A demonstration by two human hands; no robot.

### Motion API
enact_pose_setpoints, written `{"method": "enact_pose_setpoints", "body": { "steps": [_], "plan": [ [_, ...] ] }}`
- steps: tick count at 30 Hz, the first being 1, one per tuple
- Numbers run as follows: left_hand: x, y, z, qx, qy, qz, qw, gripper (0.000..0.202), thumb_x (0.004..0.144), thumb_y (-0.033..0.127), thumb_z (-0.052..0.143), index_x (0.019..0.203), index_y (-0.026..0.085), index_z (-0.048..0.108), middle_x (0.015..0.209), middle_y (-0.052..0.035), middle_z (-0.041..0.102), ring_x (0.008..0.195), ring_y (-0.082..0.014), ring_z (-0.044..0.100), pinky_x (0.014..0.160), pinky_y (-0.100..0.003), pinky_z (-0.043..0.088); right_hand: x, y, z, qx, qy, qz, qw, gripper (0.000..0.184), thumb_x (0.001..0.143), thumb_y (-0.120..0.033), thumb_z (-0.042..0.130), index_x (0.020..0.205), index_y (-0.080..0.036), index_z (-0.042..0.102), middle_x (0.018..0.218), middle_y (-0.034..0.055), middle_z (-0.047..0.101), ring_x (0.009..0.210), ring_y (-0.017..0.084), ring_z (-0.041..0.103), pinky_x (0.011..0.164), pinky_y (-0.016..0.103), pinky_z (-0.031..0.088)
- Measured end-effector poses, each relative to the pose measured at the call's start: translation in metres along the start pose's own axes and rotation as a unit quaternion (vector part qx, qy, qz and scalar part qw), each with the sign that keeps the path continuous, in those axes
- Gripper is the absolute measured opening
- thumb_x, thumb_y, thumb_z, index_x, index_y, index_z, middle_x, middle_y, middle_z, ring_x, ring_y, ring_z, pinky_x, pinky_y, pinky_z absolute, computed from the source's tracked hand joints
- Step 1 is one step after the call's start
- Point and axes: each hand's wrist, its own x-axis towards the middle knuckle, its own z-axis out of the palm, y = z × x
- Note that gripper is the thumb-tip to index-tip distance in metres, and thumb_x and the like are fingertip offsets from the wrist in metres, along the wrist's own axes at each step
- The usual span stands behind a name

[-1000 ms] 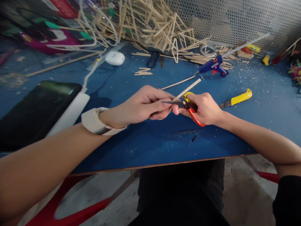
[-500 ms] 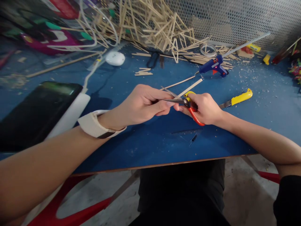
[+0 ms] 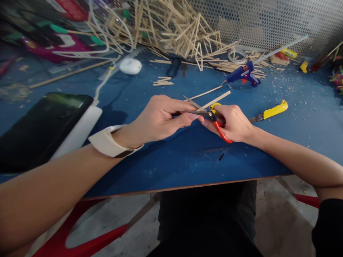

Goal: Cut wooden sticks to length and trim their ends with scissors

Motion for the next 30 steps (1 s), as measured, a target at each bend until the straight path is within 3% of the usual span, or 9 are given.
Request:
{"method": "enact_pose_setpoints", "body": {
  "steps": [6, 12, 15, 20, 25, 30],
  "plan": [
    [0.000, 0.005, 0.001, 0.003, 0.000, 0.008, 1.000, 0.027, 0.112, 0.031, 0.065, 0.092, 0.022, 0.081, 0.084, -0.0017, 0.077, 0.061, -0.0139, 0.050, 0.062, -0.027, 0.042, 0.000, 0.002, 0.002, -0.022, 0.009, -0.001, 1.000, 0.063, 0.109, -0.079, 0.067, 0.080, -0.025, 0.050, 0.063, -0.0067, 0.046, 0.059, 0.010, 0.033, 0.060, 0.032, 0.033],
    [0.000, 0.004, 0.001, -0.075, 0.009, -0.034, 0.997, 0.028, 0.115, 0.034, 0.068, 0.093, 0.022, 0.080, 0.067, 0.0011, 0.061, 0.057, -0.0135, 0.045, 0.056, -0.027, 0.036, 0.001, -0.001, 0.001, -0.034, 0.007, -0.005, 0.999, 0.064, 0.112, -0.079, 0.061, 0.080, -0.026, 0.048, 0.063, -0.0074, 0.042, 0.061, 0.010, 0.025, 0.061, 0.033, 0.031],
    [0.000, 0.000, -0.001, -0.195, -0.039, -0.074, 0.977, 0.031, 0.118, 0.045, 0.075, 0.099, 0.021, 0.080, 0.059, 0.0051, 0.051, 0.049, -0.0116, 0.040, 0.050, -0.026, 0.033, 0.001, 0.000, 0.000, -0.034, -0.003, -0.008, 0.999, 0.062, 0.113, -0.078, 0.062, 0.082, -0.025, 0.051, 0.065, -0.0061, 0.046, 0.062, 0.010, 0.030, 0.062, 0.032, 0.032],
    [0.000, -0.004, -0.001, -0.300, -0.104, -0.113, 0.941, 0.044, 0.119, 0.058, 0.079, 0.103, 0.018, 0.082, 0.058, 0.0038, 0.054, 0.047, -0.0112, 0.043, 0.048, -0.024, 0.039, 0.000, 0.005, -0.001, -0.022, -0.001, -0.021, 1.000, 0.061, 0.111, -0.076, 0.064, 0.081, -0.024, 0.052, 0.063, -0.0065, 0.047, 0.060, 0.010, 0.031, 0.061, 0.031, 0.033],
    [-0.001, -0.001, 0.000, -0.304, -0.094, -0.133, 0.939, 0.042, 0.117, 0.056, 0.084, 0.100, 0.018, 0.079, 0.056, 0.0064, 0.047, 0.046, -0.0096, 0.035, 0.045, -0.024, 0.030, 0.001, 0.009, -0.001, -0.005, 0.020, -0.005, 1.000, 0.063, 0.105, -0.077, 0.074, 0.077, -0.024, 0.053, 0.064, -0.0067, 0.045, 0.063, 0.010, 0.031, 0.061, 0.032, 0.033],
    [0.000, 0.001, 0.000, -0.256, -0.080, -0.124, 0.955, 0.043, 0.117, 0.056, 0.082, 0.096, 0.019, 0.078, 0.058, 0.0067, 0.044, 0.047, -0.0103, 0.032, 0.044, -0.025, 0.027, 0.001, 0.007, -0.002, 0.012, 0.028, 0.004, 1.000, 0.062, 0.100, -0.072, 0.081, 0.075, -0.025, 0.050, 0.065, -0.0066, 0.045, 0.063, 0.011, 0.034, 0.060, 0.032, 0.034]
  ]
}}
